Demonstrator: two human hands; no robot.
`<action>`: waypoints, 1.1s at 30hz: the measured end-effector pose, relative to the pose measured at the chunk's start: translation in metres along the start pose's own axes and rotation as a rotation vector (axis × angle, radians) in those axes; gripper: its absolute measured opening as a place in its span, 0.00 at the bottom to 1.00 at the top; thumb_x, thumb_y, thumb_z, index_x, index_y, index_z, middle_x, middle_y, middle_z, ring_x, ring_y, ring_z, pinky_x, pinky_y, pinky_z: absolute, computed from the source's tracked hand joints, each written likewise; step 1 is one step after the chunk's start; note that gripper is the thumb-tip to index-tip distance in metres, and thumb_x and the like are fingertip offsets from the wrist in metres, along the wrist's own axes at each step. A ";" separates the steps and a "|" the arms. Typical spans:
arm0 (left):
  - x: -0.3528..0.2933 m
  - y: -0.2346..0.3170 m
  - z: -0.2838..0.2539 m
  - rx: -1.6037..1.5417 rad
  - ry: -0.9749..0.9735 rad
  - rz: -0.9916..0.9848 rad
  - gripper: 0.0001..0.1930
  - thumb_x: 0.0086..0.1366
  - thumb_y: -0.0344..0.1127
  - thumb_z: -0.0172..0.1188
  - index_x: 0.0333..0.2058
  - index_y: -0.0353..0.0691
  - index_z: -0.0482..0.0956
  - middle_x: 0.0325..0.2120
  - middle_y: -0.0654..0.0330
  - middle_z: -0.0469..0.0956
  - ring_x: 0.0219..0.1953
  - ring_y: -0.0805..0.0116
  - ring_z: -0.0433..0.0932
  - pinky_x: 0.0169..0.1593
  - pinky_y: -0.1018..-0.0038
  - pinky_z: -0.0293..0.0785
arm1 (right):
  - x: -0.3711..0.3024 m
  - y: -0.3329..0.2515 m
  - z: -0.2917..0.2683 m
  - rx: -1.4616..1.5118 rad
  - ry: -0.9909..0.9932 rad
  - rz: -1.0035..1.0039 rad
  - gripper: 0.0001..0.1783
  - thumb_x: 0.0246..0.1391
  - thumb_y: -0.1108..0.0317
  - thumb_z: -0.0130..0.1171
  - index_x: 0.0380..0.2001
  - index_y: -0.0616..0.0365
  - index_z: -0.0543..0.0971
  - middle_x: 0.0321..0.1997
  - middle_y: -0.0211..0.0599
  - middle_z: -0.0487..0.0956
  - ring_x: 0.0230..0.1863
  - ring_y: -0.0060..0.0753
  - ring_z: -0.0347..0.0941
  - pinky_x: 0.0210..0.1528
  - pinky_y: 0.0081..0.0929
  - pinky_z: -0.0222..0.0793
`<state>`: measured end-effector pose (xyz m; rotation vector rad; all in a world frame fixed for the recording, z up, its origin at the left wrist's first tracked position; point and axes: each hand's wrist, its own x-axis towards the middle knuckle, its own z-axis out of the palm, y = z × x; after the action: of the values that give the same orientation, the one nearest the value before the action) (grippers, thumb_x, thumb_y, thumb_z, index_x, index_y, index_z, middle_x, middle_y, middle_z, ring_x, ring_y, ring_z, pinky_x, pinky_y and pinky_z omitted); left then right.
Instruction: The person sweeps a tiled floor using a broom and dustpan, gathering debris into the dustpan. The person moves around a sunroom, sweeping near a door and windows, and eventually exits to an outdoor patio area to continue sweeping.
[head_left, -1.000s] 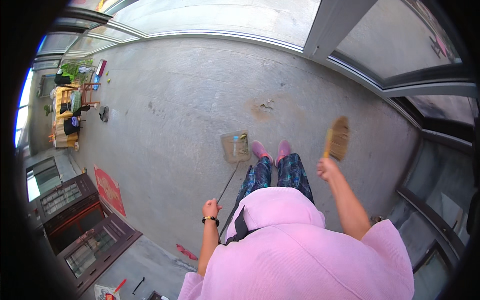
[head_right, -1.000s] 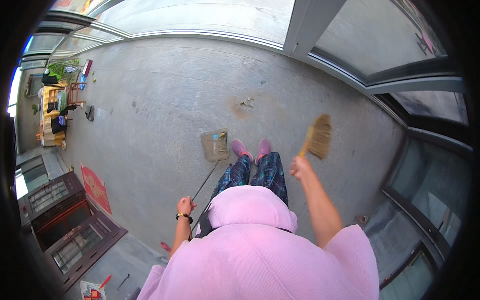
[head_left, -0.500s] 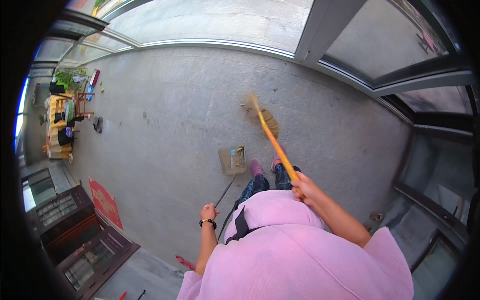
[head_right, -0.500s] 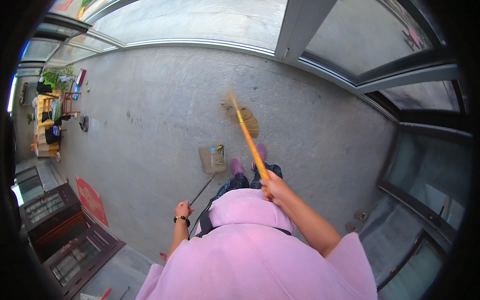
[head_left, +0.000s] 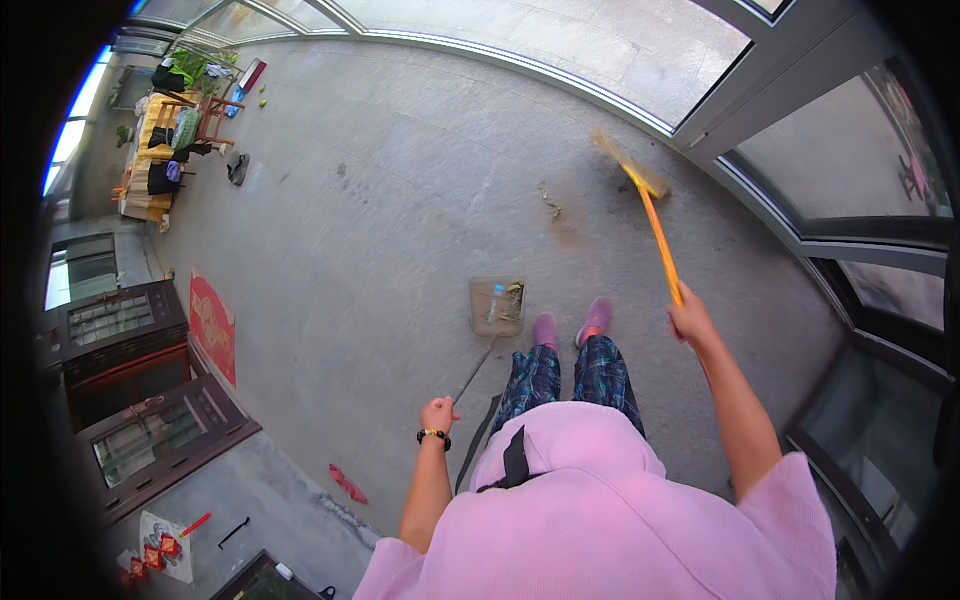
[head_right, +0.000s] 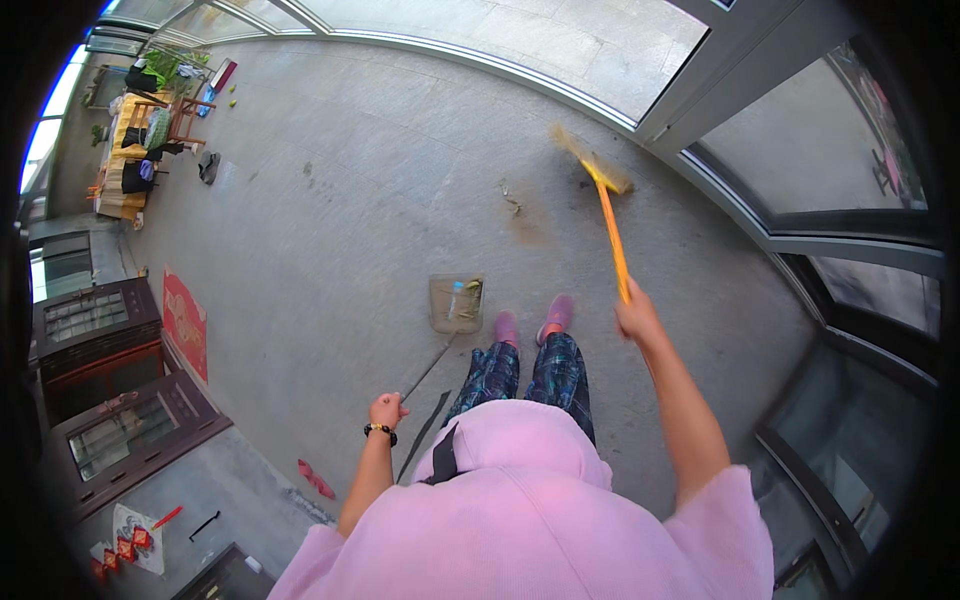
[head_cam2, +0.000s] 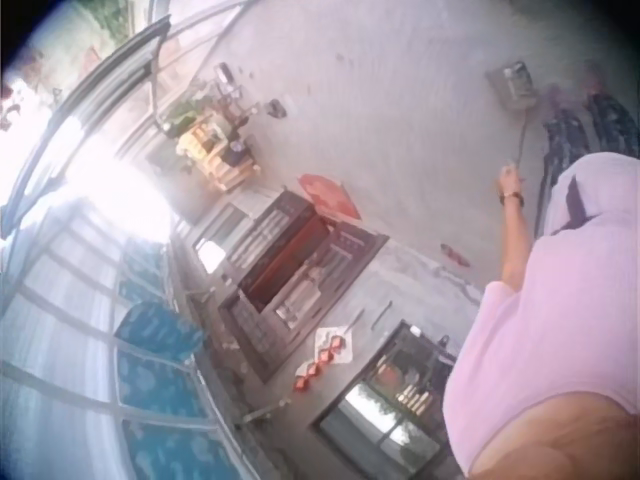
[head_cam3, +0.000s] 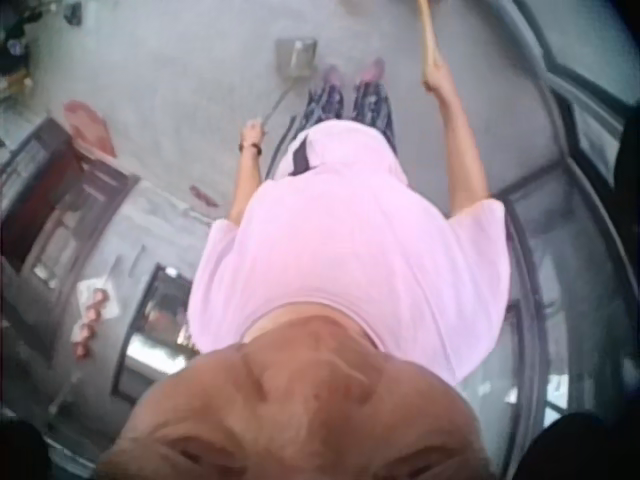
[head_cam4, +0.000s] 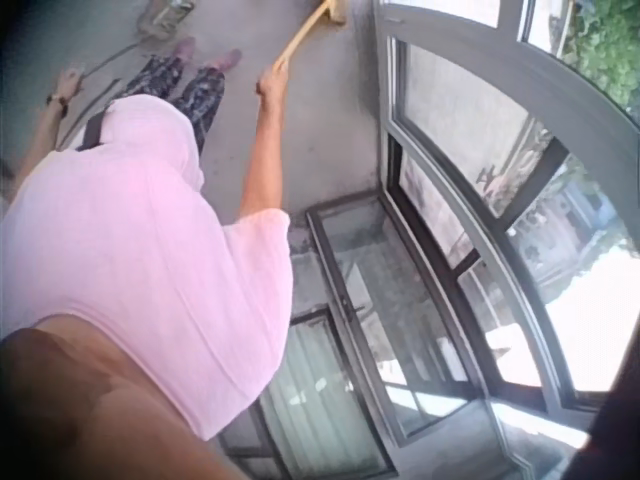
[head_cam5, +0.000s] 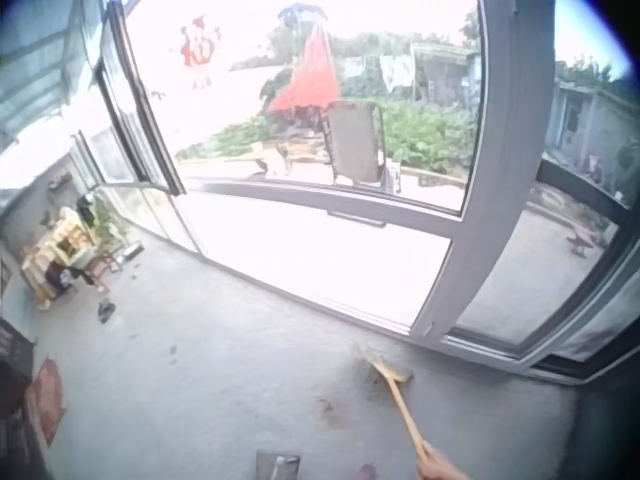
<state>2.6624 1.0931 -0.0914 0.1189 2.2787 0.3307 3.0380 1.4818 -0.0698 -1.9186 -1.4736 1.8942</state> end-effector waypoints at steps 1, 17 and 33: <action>-0.005 -0.006 0.000 -0.038 0.023 0.001 0.16 0.56 0.42 0.51 0.17 0.35 0.72 0.11 0.61 0.73 0.18 0.72 0.77 0.23 0.76 0.67 | 0.035 -0.005 0.021 -0.022 0.063 0.006 0.31 0.42 0.78 0.38 0.54 0.51 0.59 0.11 0.35 0.66 0.07 0.26 0.60 0.07 0.25 0.53; -0.046 -0.018 0.008 -0.251 0.097 -0.158 0.14 0.57 0.40 0.50 0.19 0.36 0.70 0.11 0.63 0.70 0.18 0.72 0.76 0.22 0.76 0.68 | 0.075 -0.037 0.061 -1.206 -0.463 -0.142 0.26 0.36 0.74 0.47 0.44 0.44 0.74 0.37 0.41 0.76 0.39 0.39 0.73 0.40 0.32 0.69; 0.003 0.016 0.007 0.039 -0.024 0.010 0.16 0.56 0.45 0.50 0.19 0.37 0.72 0.12 0.61 0.74 0.20 0.71 0.77 0.26 0.76 0.68 | 0.021 -0.057 -0.033 -0.659 -0.062 0.005 0.26 0.40 0.75 0.43 0.49 0.53 0.65 0.22 0.45 0.75 0.19 0.38 0.71 0.21 0.31 0.67</action>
<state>2.6652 1.1104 -0.0934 0.1536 2.2618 0.2893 3.0287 1.5438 -0.0412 -2.0880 -2.3321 1.5984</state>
